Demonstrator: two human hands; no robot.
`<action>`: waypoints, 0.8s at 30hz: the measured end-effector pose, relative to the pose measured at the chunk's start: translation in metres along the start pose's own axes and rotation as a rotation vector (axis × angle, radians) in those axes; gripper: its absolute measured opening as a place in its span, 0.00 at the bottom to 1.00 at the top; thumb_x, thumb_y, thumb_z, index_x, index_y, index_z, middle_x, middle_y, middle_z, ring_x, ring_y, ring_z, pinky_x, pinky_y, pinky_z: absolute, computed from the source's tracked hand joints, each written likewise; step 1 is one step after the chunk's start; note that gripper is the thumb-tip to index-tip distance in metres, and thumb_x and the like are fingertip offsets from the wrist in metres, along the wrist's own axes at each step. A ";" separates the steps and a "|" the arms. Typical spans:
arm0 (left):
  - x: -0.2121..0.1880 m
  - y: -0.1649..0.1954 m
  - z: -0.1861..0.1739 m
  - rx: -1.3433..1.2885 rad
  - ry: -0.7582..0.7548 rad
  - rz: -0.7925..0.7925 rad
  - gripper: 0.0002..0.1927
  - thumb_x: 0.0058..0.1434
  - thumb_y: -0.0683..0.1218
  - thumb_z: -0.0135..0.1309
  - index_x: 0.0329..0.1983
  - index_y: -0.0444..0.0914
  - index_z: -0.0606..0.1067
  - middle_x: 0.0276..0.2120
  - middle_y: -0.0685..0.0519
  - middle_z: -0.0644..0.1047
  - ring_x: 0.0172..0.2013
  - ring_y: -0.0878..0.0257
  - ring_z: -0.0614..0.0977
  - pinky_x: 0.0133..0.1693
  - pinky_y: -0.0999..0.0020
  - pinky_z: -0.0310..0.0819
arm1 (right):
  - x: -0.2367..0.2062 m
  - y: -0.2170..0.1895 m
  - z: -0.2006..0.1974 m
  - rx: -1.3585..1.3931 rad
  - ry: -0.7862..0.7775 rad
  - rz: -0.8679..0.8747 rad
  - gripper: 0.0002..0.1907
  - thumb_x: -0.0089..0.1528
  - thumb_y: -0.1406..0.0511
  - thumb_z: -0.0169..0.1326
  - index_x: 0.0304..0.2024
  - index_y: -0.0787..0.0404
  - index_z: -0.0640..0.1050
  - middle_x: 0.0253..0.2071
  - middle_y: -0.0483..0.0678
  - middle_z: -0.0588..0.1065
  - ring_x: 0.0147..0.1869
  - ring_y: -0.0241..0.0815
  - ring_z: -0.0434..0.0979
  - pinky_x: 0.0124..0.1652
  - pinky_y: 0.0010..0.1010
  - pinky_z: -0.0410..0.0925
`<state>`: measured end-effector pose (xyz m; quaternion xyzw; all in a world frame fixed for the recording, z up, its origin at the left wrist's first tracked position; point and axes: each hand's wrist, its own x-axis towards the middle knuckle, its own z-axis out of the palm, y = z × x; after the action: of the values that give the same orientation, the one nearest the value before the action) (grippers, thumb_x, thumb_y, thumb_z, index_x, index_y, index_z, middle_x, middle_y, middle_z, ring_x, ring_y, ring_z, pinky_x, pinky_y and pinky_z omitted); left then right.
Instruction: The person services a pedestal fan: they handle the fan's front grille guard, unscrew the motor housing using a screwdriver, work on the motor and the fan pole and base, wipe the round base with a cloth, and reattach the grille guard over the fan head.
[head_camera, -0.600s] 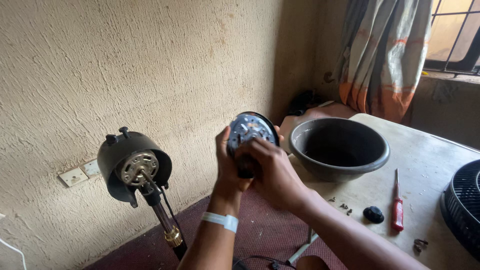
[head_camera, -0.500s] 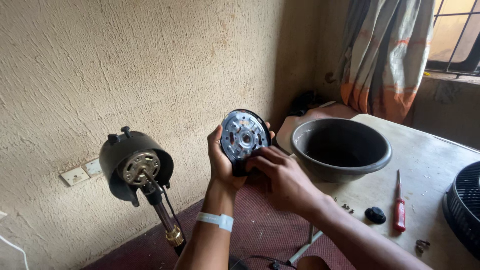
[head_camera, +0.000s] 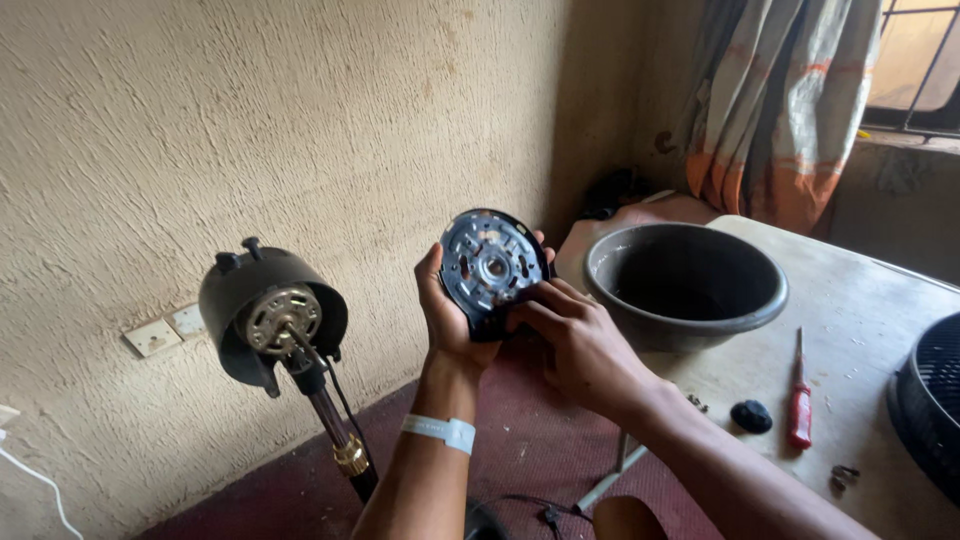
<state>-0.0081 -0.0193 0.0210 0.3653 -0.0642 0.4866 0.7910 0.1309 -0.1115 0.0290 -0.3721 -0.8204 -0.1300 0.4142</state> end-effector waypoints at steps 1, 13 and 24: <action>-0.003 -0.006 0.000 -0.068 -0.036 -0.049 0.49 0.63 0.73 0.33 0.68 0.28 0.65 0.57 0.37 0.76 0.53 0.44 0.80 0.54 0.49 0.78 | -0.003 -0.004 0.002 0.092 0.023 0.014 0.18 0.44 0.75 0.61 0.38 0.62 0.78 0.44 0.52 0.76 0.51 0.57 0.78 0.49 0.43 0.71; -0.010 -0.039 -0.011 0.262 0.252 0.006 0.35 0.65 0.70 0.38 0.57 0.40 0.73 0.43 0.51 0.78 0.39 0.62 0.82 0.33 0.64 0.81 | 0.045 0.037 0.020 -0.151 0.341 0.127 0.18 0.49 0.76 0.61 0.43 0.63 0.80 0.45 0.54 0.77 0.51 0.58 0.78 0.48 0.44 0.72; -0.017 -0.038 -0.023 0.086 0.096 0.115 0.33 0.77 0.69 0.44 0.62 0.36 0.74 0.43 0.50 0.77 0.38 0.62 0.80 0.35 0.67 0.80 | 0.044 0.020 0.024 -0.167 0.302 0.095 0.20 0.51 0.76 0.61 0.47 0.64 0.79 0.47 0.55 0.77 0.49 0.56 0.77 0.48 0.42 0.72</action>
<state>0.0081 -0.0267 -0.0224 0.3710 -0.0259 0.5506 0.7474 0.1144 -0.0634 0.0465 -0.4195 -0.7167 -0.2324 0.5062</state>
